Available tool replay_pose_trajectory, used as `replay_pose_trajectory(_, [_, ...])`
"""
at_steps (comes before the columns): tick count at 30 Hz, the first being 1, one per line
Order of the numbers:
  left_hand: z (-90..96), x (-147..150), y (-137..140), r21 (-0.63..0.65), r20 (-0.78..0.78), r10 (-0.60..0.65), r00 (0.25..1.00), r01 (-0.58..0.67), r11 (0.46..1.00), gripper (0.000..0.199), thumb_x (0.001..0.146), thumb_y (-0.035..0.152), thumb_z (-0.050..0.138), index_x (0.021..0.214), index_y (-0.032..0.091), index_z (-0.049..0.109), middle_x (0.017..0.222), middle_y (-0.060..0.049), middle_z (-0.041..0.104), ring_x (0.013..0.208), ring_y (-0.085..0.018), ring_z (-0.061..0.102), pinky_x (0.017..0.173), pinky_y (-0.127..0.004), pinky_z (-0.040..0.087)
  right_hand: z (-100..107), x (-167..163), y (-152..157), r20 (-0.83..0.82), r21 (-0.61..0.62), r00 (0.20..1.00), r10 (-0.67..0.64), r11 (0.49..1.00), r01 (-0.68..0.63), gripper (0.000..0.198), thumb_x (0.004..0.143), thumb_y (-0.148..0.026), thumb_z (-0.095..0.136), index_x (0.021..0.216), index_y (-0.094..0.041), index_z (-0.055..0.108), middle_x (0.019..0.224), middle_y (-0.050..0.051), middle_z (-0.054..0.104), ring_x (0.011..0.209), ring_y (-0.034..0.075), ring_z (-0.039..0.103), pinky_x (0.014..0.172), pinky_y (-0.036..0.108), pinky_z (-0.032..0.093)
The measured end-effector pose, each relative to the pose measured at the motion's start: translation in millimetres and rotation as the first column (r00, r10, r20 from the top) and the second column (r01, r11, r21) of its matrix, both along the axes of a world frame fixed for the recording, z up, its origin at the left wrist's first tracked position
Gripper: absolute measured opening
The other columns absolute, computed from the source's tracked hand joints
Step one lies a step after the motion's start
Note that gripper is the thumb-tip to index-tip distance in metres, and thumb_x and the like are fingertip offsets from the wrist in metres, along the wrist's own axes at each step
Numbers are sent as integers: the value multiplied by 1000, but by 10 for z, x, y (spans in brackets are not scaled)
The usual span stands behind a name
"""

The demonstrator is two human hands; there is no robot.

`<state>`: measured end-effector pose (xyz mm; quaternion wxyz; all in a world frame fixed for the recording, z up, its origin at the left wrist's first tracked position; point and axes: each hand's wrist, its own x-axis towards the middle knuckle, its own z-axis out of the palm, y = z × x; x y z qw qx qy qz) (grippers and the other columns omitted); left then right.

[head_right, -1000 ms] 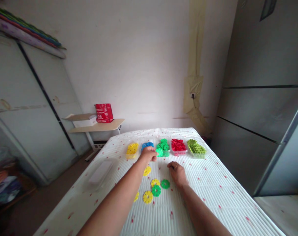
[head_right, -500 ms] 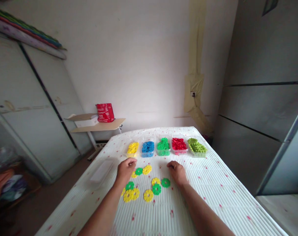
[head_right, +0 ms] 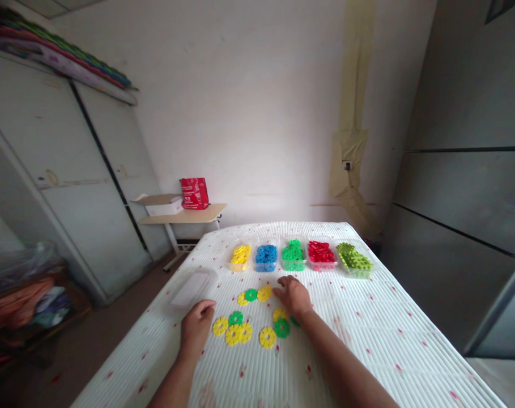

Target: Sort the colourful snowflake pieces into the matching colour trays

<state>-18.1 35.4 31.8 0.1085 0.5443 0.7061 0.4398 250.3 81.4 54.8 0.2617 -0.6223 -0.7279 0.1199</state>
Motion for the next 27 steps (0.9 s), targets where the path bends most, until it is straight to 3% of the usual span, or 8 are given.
replay_pose_trajectory(5, [15,23,-26,2,-23,-9,1000,9,1000,23,72,19,44,77,19,66,83,-3,71,80,-17,64,76,-26,48,44,-349,50,82,-72,997,1,997,4,32,72,-40,60,93,-17,65,97,12,63,85,24,62,68,31,43])
replay_pose_trajectory(10, [-16,13,-14,7,0,-19,1000,19,1000,23,72,19,44,77,20,67,82,-3,71,80,-17,64,76,-26,47,88,-425,81,99,-153,995,25,988,-10,24,66,-22,64,88,-15,63,93,11,65,82,22,62,65,28,42])
replay_pose_trajectory(13, [-38,15,3,8,24,-15,1000,15,1000,23,72,19,44,77,19,67,83,-4,71,80,-17,64,76,-27,47,180,-375,169,64,-239,994,85,969,-68,19,60,-11,66,78,-16,63,76,4,67,68,16,63,57,22,41])
replay_pose_trajectory(17, [-72,17,22,14,50,-16,999,16,1000,23,73,20,45,78,18,67,83,-5,71,80,-17,64,75,-27,47,439,-440,354,-25,-329,986,166,930,-165,19,49,-4,71,61,-15,61,48,-4,58,43,11,56,45,18,38])
replay_pose_trajectory(19, [-94,14,27,16,57,-17,998,16,1000,23,73,21,45,79,18,67,84,-5,71,80,-17,64,75,-27,47,607,-553,459,-91,-277,985,147,946,-166,17,56,-9,71,69,-15,63,51,-3,60,44,10,56,44,17,38])
replay_pose_trajectory(23, [-125,8,26,25,57,-16,998,14,1000,24,73,22,45,81,18,67,85,-6,71,81,-17,64,76,-27,47,867,-757,588,-206,-87,977,45,994,-65,25,74,-24,61,97,-16,58,80,3,67,58,8,59,50,17,40])
replay_pose_trajectory(27, [-106,17,14,22,42,-26,999,26,999,24,74,20,44,81,18,67,85,-6,71,81,-17,63,77,-27,46,827,-704,495,-199,27,980,16,1000,-11,10,70,-21,59,80,-16,62,75,3,66,66,12,58,57,19,39])
